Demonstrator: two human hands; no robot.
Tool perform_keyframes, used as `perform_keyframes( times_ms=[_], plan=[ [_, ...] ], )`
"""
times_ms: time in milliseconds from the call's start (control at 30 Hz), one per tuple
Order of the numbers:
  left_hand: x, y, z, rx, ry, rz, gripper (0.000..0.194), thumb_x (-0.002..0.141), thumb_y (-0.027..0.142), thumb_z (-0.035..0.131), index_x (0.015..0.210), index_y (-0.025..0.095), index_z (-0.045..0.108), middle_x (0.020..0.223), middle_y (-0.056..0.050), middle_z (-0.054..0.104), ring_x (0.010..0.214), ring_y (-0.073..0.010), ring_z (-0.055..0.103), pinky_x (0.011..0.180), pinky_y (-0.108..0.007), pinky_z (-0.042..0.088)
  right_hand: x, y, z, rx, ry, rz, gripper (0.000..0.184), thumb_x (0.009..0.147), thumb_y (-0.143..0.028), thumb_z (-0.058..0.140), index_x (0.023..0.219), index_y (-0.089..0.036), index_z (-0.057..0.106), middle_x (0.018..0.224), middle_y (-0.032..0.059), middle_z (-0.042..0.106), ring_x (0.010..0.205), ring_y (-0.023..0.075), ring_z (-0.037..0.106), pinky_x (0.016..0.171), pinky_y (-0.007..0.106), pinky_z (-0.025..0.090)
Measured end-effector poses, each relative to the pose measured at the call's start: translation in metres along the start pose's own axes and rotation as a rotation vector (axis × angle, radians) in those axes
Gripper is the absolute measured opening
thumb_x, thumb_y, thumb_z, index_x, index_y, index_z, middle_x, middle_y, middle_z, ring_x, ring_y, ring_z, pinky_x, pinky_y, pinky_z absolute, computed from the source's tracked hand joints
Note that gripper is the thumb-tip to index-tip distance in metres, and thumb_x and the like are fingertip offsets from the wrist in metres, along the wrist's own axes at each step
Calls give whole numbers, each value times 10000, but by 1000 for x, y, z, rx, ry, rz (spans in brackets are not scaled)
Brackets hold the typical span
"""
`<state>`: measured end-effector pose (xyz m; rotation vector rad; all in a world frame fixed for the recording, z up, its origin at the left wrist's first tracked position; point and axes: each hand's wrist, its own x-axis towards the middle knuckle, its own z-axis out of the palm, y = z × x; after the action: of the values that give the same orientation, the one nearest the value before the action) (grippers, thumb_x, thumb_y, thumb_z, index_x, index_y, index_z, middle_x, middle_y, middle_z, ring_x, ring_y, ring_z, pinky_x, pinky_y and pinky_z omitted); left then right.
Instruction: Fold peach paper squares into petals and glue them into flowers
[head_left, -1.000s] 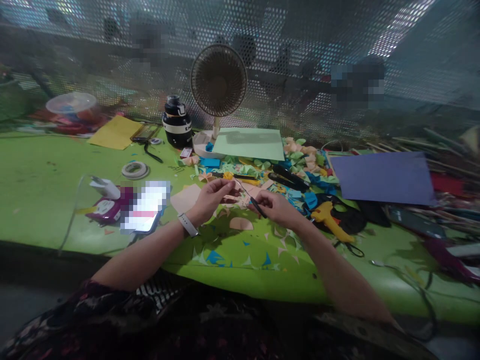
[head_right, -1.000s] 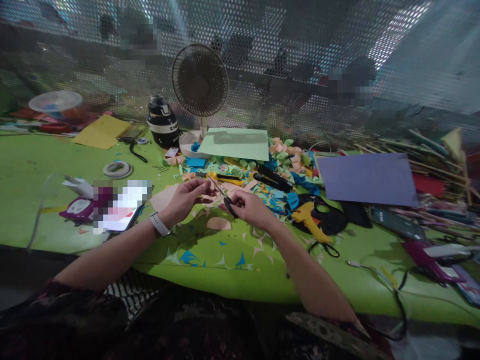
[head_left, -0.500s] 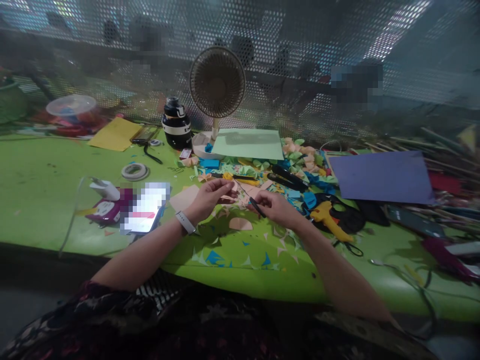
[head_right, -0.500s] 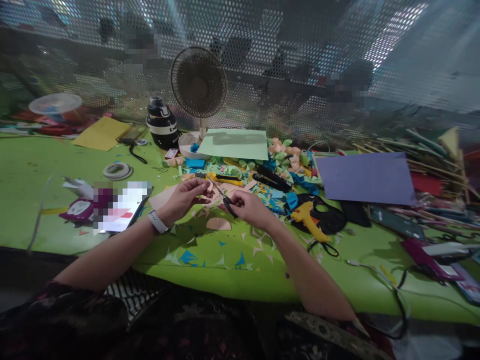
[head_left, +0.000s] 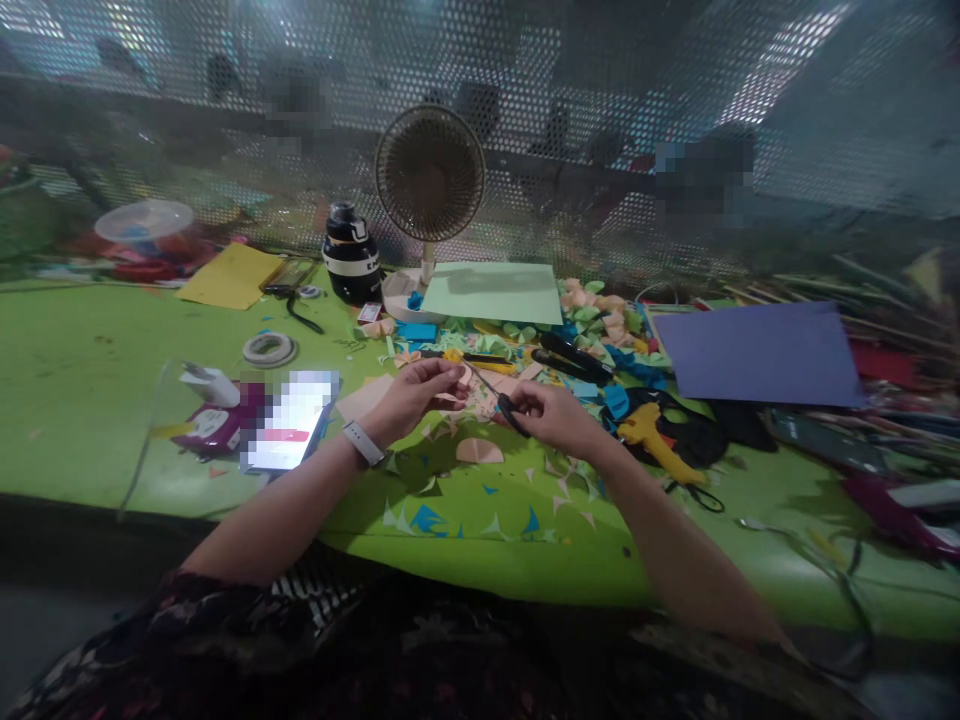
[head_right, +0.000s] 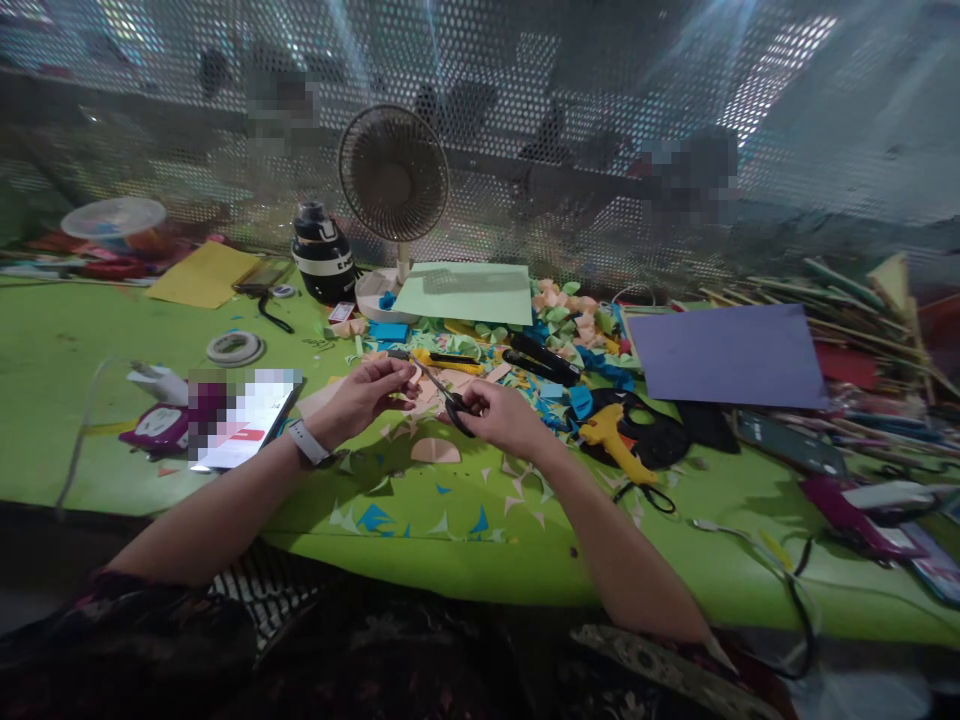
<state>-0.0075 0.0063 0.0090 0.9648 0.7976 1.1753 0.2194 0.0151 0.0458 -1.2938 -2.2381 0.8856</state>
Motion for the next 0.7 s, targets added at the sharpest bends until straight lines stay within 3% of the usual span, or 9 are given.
perform_keyframes(
  times_ms=[167,700],
  plan=[
    [0,-1,1,50,15,31,375,681,448,846,817,154,656,765,-1,673,716,-118,668,652,-242,571,0,2,1,-139,63,-18,371,753,-560,668,728,-203,568,635,3,583,577,131,467,544,264,319],
    [-1,-6,0,111,-9,56,327,746,450,798,844,164,670,783,-11,678,712,-112,656,671,-240,561,-1,3,0,-225,37,-42,323,775,-533,637,782,-214,583,705,24,644,606,153,504,565,273,319]
  ],
)
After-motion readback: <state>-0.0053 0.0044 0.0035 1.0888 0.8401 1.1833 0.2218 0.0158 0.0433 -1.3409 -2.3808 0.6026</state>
